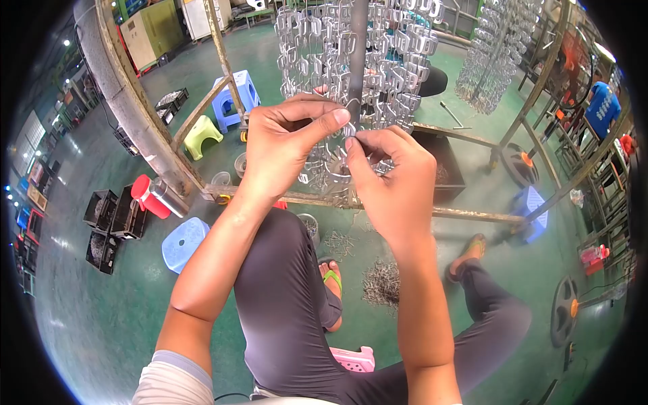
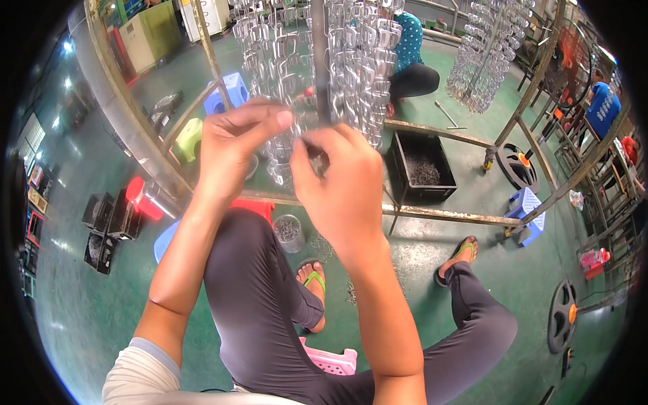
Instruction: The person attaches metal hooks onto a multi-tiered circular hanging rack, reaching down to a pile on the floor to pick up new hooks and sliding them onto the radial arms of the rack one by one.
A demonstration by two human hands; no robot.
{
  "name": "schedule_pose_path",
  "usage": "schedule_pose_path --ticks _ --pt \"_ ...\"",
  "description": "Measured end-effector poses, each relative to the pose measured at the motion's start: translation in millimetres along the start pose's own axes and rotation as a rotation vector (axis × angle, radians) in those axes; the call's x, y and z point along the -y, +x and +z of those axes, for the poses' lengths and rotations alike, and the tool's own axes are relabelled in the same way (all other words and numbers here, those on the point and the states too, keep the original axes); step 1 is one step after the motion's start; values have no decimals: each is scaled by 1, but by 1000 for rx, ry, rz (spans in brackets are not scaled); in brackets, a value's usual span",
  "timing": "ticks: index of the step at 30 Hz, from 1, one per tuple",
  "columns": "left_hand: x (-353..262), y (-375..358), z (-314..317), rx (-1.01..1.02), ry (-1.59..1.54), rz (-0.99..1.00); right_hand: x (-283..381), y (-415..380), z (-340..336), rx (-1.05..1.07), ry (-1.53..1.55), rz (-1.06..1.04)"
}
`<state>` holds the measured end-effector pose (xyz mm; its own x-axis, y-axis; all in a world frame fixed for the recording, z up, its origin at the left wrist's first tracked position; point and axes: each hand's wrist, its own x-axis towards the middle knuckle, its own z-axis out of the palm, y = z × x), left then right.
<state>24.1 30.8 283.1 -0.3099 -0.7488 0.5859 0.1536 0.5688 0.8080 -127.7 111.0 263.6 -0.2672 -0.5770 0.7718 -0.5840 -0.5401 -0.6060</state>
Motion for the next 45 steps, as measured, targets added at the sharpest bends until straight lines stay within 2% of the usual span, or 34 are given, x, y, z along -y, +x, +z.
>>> schedule_pose_path --ticks 1,4,8,11,14,17,21,24,27,30,40,42,45 --pt "0 0 0 4 5 2 -1 1 -1 21 -21 -9" --pt "-3 0 1 1 -2 3 3 22 -2 -120 -52 -86" --pt "-6 -2 7 -24 -37 22 15 56 -3 -13 -206 -120" --pt "-5 -1 10 -32 -29 54 27 67 -3 38 -201 15" --pt "-5 1 9 -28 10 60 32 77 -9 106 -240 45" --pt "-6 1 9 -40 16 30 43 85 -21 212 -216 194" --pt "-17 -1 14 -101 -10 -70 41 86 -25 225 -196 198" --pt "-19 -2 14 -112 36 -54 37 90 -29 262 -210 159" --pt "-18 -2 16 -177 -41 -86 38 90 -35 267 -221 162" --pt "-5 1 12 -138 -27 -21 35 90 -36 258 -230 177" --pt "2 -1 9 -74 55 9 40 73 -42 279 -226 246" --pt "5 0 6 -74 92 -17 24 52 -46 265 -180 295" --pt "3 0 4 -80 52 -73 -13 14 -52 365 -142 505"
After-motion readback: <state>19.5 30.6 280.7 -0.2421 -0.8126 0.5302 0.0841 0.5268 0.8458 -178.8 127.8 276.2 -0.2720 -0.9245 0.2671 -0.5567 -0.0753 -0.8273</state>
